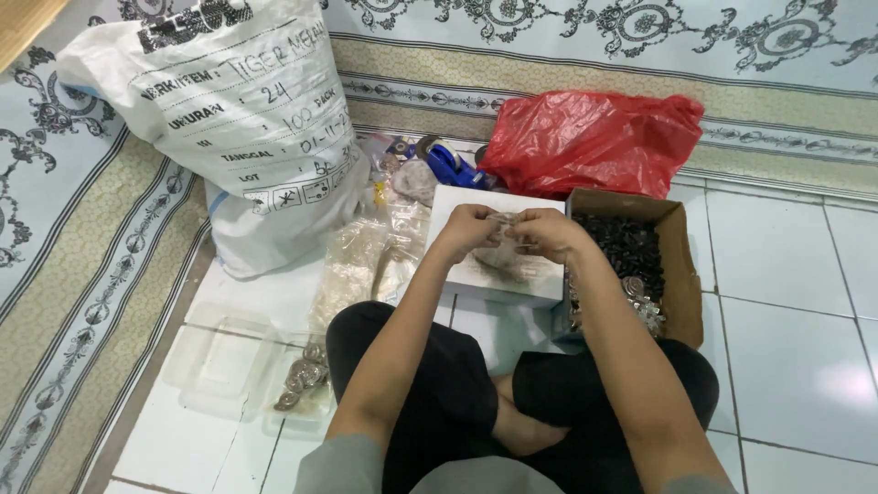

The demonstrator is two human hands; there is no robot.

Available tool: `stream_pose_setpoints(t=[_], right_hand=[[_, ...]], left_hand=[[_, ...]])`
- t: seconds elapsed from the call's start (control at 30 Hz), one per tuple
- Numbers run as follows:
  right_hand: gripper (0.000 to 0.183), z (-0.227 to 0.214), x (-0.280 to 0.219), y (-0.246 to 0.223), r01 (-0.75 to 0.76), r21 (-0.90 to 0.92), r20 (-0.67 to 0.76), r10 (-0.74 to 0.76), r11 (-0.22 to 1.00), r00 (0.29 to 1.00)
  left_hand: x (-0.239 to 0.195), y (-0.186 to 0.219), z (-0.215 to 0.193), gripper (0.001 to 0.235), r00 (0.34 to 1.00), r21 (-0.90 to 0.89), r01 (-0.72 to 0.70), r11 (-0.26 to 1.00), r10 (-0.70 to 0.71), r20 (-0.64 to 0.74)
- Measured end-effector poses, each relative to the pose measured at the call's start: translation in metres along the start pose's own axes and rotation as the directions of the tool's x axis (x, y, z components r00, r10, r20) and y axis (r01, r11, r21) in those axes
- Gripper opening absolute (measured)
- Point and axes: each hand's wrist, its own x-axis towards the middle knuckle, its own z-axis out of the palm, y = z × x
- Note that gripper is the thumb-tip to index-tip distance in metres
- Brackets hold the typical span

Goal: The person sits on the floor and packs small metal hardware pieces into clear plastic bags. They gather pieces from a cardboard box, place them on a white styrofoam block, and seal them into bags. The person repeats this process multiple times, handling the hardware by hand.

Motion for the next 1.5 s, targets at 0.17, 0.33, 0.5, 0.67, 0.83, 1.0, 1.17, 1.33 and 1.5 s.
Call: stream_pose_setpoints(t=[0.17, 0.33, 0.5, 0.67, 0.83, 1.0, 1.17, 1.33, 1.5], right_hand=[[0.02, -0.019, -0.001, -0.002, -0.076, 0.18, 0.123, 0.054, 0.981, 0.991], [0.013, -0.023, 0.047, 0.038, 0.015, 0.08, 0.008, -0.016, 0.997, 1.0], [0.028, -0.012, 0.035, 0.0, 0.164, -0.596, -0.233, -0.364, 0.786, 0.901], [0.035, -0.013, 0.019, -0.036, 0.367, -0.601, -0.173, -0.565, 0.71, 0.807], [0.037, -0.01, 0.021, 0.037, 0.504, -0.75, 0.054, -0.72, 0.428, 0.692], [0.043, 0.007, 0.005, 0.112, 0.29, -0.788, 0.122, -0.324, 0.543, 0.938], [0.046, 0.0, 0.013, 0.135, 0.344, -0.702, 0.114, -0.378, 0.623, 0.919], [0.043, -0.011, 0.023, 0.159, 0.405, -0.599, 0.067, -0.461, 0.691, 0.885], [0.043, -0.013, 0.041, 0.184, 0.487, -0.595, 0.101, -0.542, 0.639, 0.834]], left_hand=[[-0.017, 0.017, -0.011, 0.045, 0.996, -0.178, 0.037, 0.983, -0.021, 0.09], [-0.004, 0.004, 0.003, 0.029, 0.999, 0.129, -0.043, 0.991, 0.046, -0.02], [0.04, -0.014, 0.013, 0.019, 0.93, 0.351, -0.186, 0.918, 0.279, -0.237], [-0.005, 0.046, 0.014, 0.024, 0.837, 0.447, -0.288, 0.847, 0.449, -0.312], [-0.046, 0.016, 0.01, 0.021, 0.9, 0.548, -0.219, 0.807, 0.385, -0.207], [-0.012, -0.056, -0.005, 0.039, 0.986, 0.643, 0.088, 0.761, 0.027, -0.166], [0.061, -0.073, -0.011, 0.048, 0.958, 0.747, 0.069, 0.661, 0.165, -0.235], [0.122, -0.105, -0.012, 0.032, 0.958, 0.843, 0.042, 0.537, 0.217, -0.187], [0.149, -0.131, -0.02, 0.042, 0.991, 0.356, -0.028, 0.934, 0.073, -0.114]])
